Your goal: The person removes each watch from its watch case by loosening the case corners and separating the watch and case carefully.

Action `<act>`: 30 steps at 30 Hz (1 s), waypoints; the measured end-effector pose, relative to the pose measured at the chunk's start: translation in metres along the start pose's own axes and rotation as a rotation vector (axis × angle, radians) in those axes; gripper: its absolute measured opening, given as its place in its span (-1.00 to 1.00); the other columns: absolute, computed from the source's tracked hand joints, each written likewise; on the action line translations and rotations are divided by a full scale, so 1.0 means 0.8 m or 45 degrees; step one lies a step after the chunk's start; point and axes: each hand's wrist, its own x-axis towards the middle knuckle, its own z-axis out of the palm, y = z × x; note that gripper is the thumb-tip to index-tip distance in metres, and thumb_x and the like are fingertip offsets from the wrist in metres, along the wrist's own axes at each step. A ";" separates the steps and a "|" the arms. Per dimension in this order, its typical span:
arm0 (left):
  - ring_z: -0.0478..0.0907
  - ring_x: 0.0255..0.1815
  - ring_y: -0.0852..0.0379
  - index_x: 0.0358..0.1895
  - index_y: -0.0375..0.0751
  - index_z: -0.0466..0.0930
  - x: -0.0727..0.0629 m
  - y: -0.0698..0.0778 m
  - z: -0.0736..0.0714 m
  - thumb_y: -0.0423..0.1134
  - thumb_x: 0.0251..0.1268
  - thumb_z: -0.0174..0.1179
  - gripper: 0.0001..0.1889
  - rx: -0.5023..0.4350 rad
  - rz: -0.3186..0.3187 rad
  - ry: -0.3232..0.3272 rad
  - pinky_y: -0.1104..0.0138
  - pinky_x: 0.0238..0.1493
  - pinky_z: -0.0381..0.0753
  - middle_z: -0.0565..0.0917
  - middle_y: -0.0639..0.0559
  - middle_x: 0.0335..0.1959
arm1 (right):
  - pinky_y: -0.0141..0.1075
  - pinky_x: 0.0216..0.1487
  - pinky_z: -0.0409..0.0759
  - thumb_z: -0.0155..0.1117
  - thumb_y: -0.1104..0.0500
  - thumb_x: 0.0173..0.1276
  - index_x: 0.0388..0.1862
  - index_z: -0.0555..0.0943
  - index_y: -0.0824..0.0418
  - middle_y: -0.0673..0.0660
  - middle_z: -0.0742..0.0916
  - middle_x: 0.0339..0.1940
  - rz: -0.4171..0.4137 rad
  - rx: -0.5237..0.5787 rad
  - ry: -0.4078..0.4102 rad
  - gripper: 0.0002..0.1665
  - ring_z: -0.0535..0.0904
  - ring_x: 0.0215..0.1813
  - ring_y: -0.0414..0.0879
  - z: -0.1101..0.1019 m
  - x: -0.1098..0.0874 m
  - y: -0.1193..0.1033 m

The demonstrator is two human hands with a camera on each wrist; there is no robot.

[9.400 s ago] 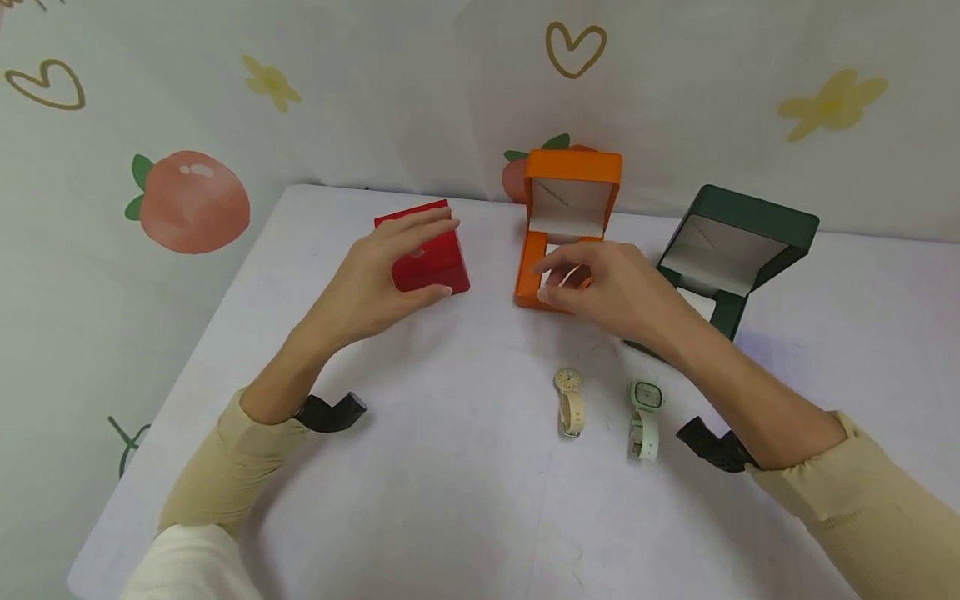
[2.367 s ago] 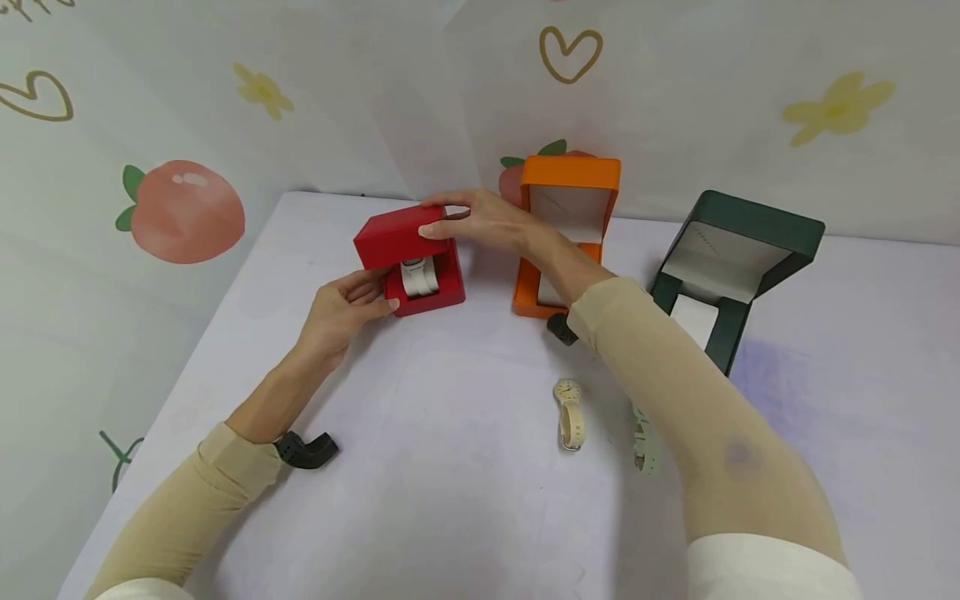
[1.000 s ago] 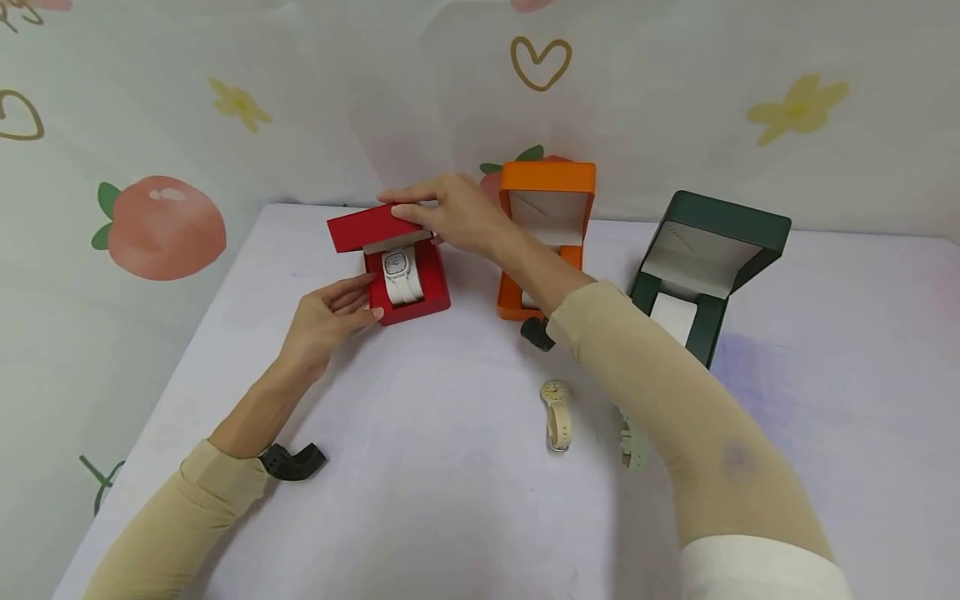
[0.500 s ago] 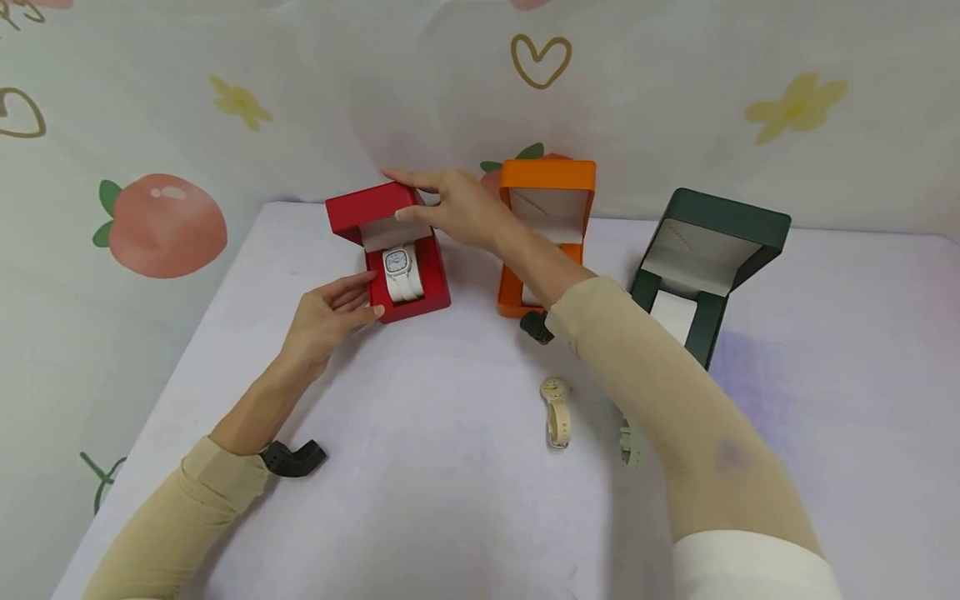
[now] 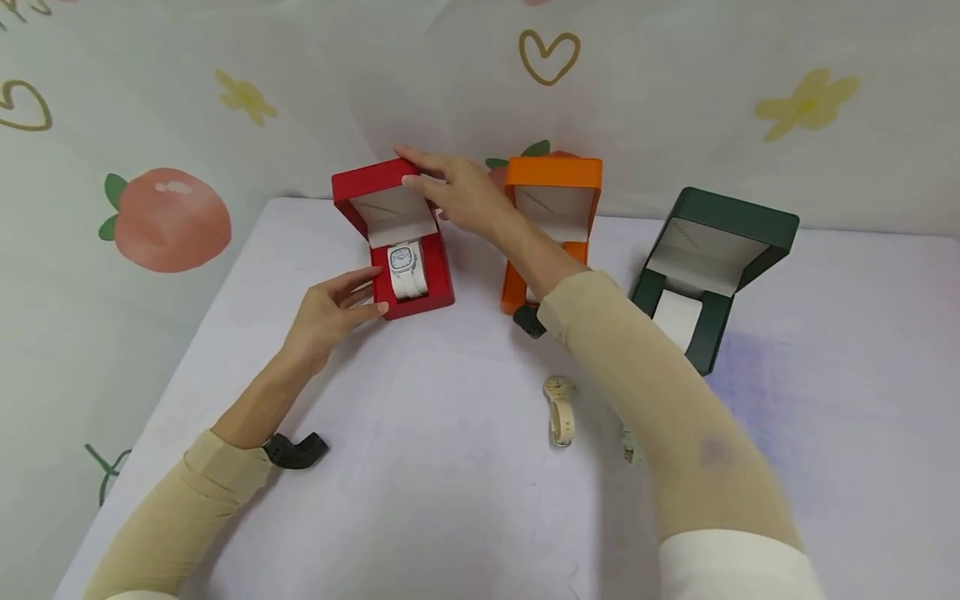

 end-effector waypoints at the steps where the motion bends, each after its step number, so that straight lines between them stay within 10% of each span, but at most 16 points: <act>1: 0.43 0.36 0.03 0.40 -0.09 0.44 0.000 0.000 0.001 -0.33 0.26 0.34 -0.39 0.003 0.004 -0.004 0.21 0.16 0.60 0.42 -0.04 0.39 | -0.15 0.11 0.64 0.15 -0.03 0.52 0.51 0.29 -0.32 -0.09 0.43 0.48 0.005 -0.009 0.003 -0.37 0.58 0.16 0.02 0.000 -0.001 -0.001; 15: 0.50 0.25 -0.07 0.36 -0.05 0.48 -0.001 0.011 0.001 -0.27 0.21 0.38 -0.40 0.234 0.014 0.015 0.11 0.05 0.67 0.42 -0.10 0.36 | -0.36 0.21 0.53 -0.01 -0.09 0.58 0.57 0.11 -0.33 -0.16 0.29 0.56 -0.045 -0.311 0.075 -0.35 0.39 0.37 -0.20 0.011 -0.013 -0.003; 30: 0.41 0.28 -0.14 0.33 -0.24 0.49 -0.005 0.030 -0.002 -0.27 0.13 0.44 -0.36 0.739 0.394 0.074 0.03 0.09 0.65 0.42 -0.19 0.36 | -0.30 0.23 0.55 0.16 -0.04 0.51 0.63 0.07 -0.02 0.11 0.40 0.47 -0.031 -0.338 0.130 -0.18 0.58 0.21 -0.05 0.012 -0.026 0.001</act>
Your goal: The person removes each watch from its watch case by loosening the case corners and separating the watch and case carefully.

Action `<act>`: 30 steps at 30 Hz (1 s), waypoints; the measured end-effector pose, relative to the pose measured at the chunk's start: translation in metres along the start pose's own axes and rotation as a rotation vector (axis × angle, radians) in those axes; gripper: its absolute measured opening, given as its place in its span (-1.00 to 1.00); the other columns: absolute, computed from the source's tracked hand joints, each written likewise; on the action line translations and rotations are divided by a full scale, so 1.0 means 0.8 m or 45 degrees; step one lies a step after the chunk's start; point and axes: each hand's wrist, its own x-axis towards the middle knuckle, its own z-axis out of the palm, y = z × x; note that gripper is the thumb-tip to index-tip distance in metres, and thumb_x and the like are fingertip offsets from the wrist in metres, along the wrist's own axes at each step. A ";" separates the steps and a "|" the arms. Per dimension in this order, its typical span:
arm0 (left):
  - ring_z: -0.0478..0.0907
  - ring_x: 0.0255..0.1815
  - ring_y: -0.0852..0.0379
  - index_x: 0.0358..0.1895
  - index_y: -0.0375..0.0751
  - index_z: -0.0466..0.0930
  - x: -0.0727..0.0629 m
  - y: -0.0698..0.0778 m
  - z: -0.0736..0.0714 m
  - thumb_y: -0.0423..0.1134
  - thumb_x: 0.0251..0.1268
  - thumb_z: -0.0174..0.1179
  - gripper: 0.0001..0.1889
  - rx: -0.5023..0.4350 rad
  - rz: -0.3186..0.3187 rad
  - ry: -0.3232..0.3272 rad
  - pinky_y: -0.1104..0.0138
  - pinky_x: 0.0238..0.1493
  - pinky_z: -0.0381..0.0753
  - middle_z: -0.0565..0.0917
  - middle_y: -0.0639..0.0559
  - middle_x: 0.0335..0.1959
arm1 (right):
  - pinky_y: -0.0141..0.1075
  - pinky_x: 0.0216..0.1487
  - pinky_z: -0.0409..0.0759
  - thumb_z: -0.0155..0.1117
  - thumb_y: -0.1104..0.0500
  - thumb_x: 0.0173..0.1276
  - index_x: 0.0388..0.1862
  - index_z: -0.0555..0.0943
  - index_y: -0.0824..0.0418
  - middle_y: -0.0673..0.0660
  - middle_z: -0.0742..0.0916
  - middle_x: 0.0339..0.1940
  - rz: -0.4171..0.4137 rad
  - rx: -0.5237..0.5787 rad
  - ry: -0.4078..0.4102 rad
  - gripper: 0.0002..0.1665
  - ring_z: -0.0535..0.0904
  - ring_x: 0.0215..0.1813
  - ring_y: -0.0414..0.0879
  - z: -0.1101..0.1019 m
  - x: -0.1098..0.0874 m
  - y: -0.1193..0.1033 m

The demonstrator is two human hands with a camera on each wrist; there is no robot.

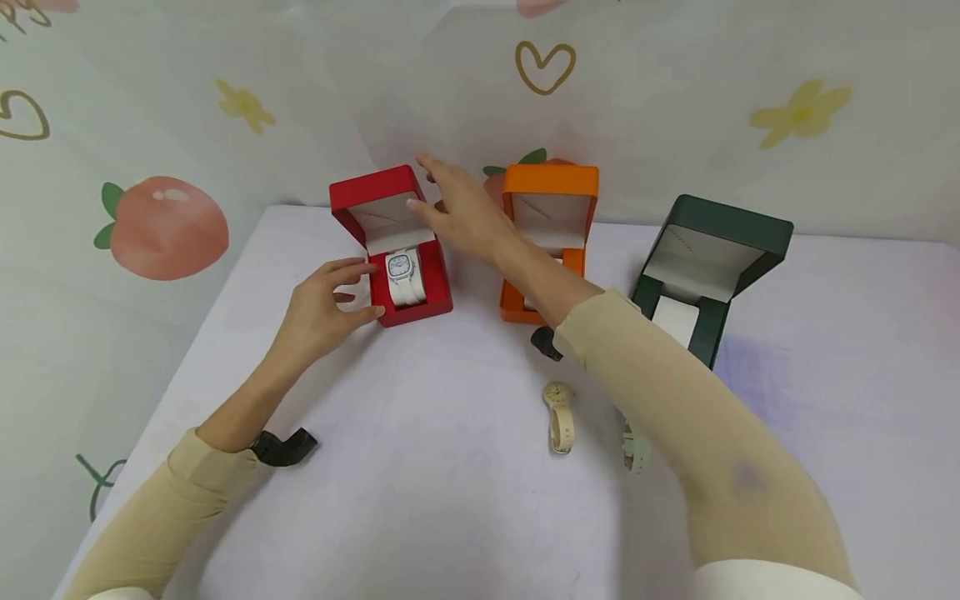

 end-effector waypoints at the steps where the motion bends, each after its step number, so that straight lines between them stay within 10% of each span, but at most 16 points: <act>1: 0.42 0.27 -0.13 0.33 -0.23 0.49 0.001 0.001 -0.001 -0.28 0.12 0.45 -0.35 -0.002 0.021 0.012 0.03 0.09 0.64 0.42 -0.18 0.35 | -0.30 0.24 0.54 0.17 -0.04 0.50 0.62 0.07 -0.01 0.11 0.39 0.48 0.000 -0.006 0.004 -0.18 0.58 0.21 -0.06 0.001 -0.002 0.000; 14: 0.48 0.21 -0.09 0.41 -0.28 0.36 0.021 0.002 -0.001 -0.35 0.10 0.46 -0.25 -0.068 0.197 -0.017 0.05 0.17 0.60 0.48 -0.19 0.28 | -0.27 0.17 0.59 0.21 0.03 0.48 0.54 0.20 0.16 0.14 0.46 0.40 -0.047 -0.047 0.008 -0.25 0.58 0.14 -0.08 0.009 -0.026 -0.003; 30: 0.49 0.14 -0.11 0.45 -0.25 0.30 0.032 -0.003 -0.003 -0.34 0.08 0.48 -0.18 -0.027 0.136 -0.117 0.04 0.14 0.61 0.51 -0.20 0.23 | -0.23 0.13 0.63 0.31 0.21 0.37 0.48 0.27 0.19 0.15 0.50 0.34 -0.013 -0.092 -0.167 -0.25 0.58 0.18 0.01 0.022 -0.038 0.007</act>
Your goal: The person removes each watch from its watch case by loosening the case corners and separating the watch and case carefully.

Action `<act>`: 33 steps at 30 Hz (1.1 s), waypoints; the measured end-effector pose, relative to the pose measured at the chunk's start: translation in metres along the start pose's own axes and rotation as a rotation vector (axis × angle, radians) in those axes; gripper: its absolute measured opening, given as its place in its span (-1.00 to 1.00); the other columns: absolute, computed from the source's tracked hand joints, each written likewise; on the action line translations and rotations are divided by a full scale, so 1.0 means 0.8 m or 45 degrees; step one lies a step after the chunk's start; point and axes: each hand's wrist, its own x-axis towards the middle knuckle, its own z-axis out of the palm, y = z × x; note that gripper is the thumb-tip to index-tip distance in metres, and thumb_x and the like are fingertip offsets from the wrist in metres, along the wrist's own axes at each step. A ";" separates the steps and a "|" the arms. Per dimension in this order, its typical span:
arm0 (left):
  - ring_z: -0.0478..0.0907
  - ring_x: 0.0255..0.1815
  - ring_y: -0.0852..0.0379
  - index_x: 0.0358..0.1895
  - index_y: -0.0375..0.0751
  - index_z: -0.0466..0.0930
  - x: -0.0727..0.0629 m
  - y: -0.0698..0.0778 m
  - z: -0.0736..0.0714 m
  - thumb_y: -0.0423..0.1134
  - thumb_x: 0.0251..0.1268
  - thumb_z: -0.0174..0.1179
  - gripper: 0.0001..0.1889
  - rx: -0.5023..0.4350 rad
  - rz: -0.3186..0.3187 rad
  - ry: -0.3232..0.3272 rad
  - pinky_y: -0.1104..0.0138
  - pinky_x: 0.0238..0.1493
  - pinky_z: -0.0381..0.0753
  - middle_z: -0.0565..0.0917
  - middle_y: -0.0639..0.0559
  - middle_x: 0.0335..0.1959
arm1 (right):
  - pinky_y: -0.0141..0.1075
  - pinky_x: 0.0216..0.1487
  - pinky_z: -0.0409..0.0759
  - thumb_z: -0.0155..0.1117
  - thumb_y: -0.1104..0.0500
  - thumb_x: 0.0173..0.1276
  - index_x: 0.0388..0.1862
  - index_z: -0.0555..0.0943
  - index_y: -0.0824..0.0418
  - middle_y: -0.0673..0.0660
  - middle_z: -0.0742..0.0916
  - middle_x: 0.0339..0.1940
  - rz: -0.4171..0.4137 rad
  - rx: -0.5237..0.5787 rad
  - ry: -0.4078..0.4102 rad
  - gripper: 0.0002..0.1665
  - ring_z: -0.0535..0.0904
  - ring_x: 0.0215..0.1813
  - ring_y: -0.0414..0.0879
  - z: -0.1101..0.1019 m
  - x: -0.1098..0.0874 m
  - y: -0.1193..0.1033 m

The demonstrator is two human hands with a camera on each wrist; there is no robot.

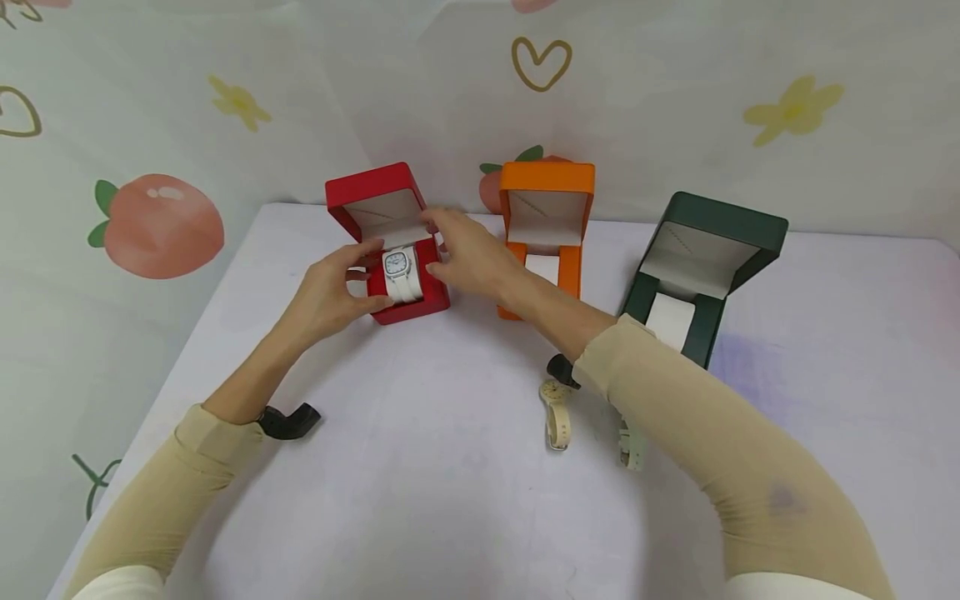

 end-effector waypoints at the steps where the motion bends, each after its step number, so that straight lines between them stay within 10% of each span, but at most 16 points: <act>1: 0.49 0.14 -0.11 0.45 -0.25 0.30 0.000 0.000 0.000 -0.33 0.08 0.48 -0.17 0.003 -0.003 -0.004 0.04 0.14 0.61 0.51 -0.20 0.23 | -0.23 0.13 0.63 0.33 0.22 0.36 0.48 0.28 0.20 0.15 0.50 0.34 0.003 -0.007 -0.012 -0.25 0.57 0.18 0.01 0.001 0.001 0.000; 33: 0.50 0.11 -0.09 0.37 -0.19 0.41 0.008 -0.004 0.004 -0.22 0.04 0.51 -0.24 -0.013 -0.150 -0.032 0.11 0.03 0.65 0.54 -0.11 0.21 | -0.20 0.35 0.42 0.50 0.08 0.19 0.39 0.45 0.23 0.17 0.49 0.31 -0.026 -0.257 -0.177 -0.20 0.39 0.30 0.01 0.023 0.030 0.005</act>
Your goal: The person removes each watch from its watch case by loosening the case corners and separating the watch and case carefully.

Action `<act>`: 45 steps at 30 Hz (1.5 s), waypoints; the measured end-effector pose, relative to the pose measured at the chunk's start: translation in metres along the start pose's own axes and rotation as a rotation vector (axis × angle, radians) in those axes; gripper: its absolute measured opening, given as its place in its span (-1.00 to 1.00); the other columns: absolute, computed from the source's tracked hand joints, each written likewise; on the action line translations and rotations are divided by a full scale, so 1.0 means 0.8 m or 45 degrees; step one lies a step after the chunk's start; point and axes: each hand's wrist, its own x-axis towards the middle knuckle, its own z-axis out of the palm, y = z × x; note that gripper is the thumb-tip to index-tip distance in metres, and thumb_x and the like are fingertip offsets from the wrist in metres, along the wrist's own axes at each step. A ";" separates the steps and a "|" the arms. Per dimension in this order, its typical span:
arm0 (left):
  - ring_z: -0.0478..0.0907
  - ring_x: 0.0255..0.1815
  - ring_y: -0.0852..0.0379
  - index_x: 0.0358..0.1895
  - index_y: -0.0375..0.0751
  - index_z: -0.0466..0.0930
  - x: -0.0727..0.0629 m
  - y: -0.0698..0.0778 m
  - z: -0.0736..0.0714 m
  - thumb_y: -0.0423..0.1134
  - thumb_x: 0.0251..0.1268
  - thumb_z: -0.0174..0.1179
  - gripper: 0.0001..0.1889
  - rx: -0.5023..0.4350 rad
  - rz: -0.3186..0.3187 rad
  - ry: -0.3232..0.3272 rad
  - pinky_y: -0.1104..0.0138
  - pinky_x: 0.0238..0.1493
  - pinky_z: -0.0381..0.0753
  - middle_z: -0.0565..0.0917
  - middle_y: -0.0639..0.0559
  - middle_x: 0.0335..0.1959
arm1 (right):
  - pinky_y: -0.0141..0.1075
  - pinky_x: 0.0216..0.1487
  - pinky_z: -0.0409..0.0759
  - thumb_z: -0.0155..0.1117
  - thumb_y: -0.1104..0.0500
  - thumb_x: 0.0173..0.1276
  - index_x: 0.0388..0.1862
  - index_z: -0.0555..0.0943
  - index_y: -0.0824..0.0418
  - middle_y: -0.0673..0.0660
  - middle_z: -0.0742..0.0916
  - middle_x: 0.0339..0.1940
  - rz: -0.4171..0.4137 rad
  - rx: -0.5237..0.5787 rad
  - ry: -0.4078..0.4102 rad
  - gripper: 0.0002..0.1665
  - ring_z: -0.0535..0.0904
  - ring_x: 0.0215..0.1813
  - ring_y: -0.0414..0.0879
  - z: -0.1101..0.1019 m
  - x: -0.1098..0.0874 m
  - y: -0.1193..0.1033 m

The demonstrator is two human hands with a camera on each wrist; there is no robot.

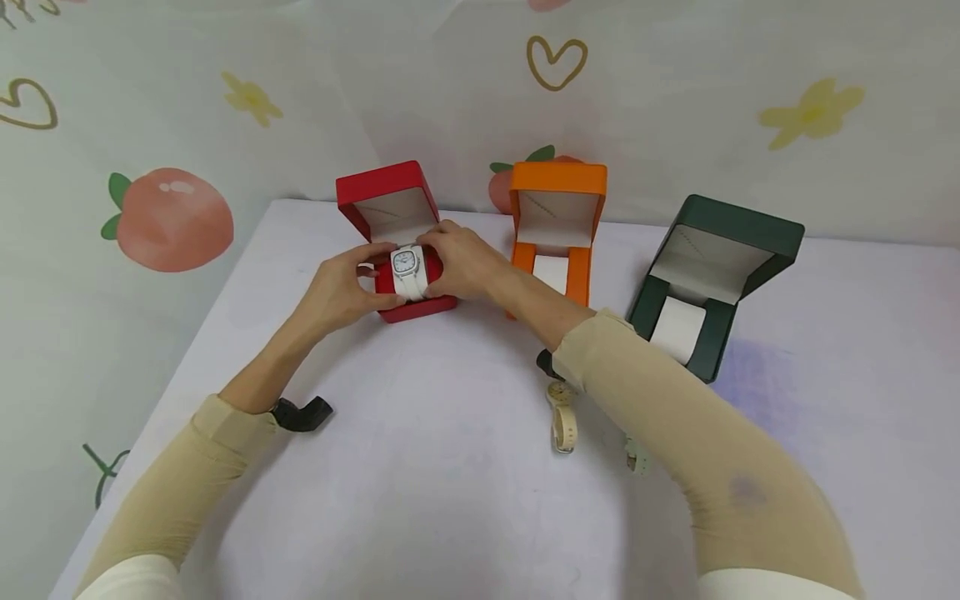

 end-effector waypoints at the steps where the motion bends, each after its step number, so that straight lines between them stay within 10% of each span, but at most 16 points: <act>1: 0.50 0.10 -0.09 0.36 -0.18 0.42 0.001 0.000 0.000 -0.21 0.04 0.51 -0.25 0.007 0.003 0.008 0.11 0.01 0.65 0.55 -0.10 0.20 | -0.19 0.36 0.41 0.50 0.07 0.18 0.40 0.44 0.23 0.17 0.48 0.32 0.004 -0.001 -0.001 -0.19 0.38 0.31 0.01 0.000 0.000 0.000; 45: 0.49 0.18 0.00 0.31 -0.32 0.40 -0.001 -0.008 0.006 -0.36 -0.04 0.51 -0.24 -0.013 0.315 0.094 0.20 0.16 0.61 0.52 -0.14 0.19 | -0.29 0.12 0.56 0.52 0.03 0.16 0.36 0.40 0.23 0.10 0.66 0.11 -0.077 -0.104 0.015 -0.17 0.53 0.06 -0.05 -0.003 0.001 0.001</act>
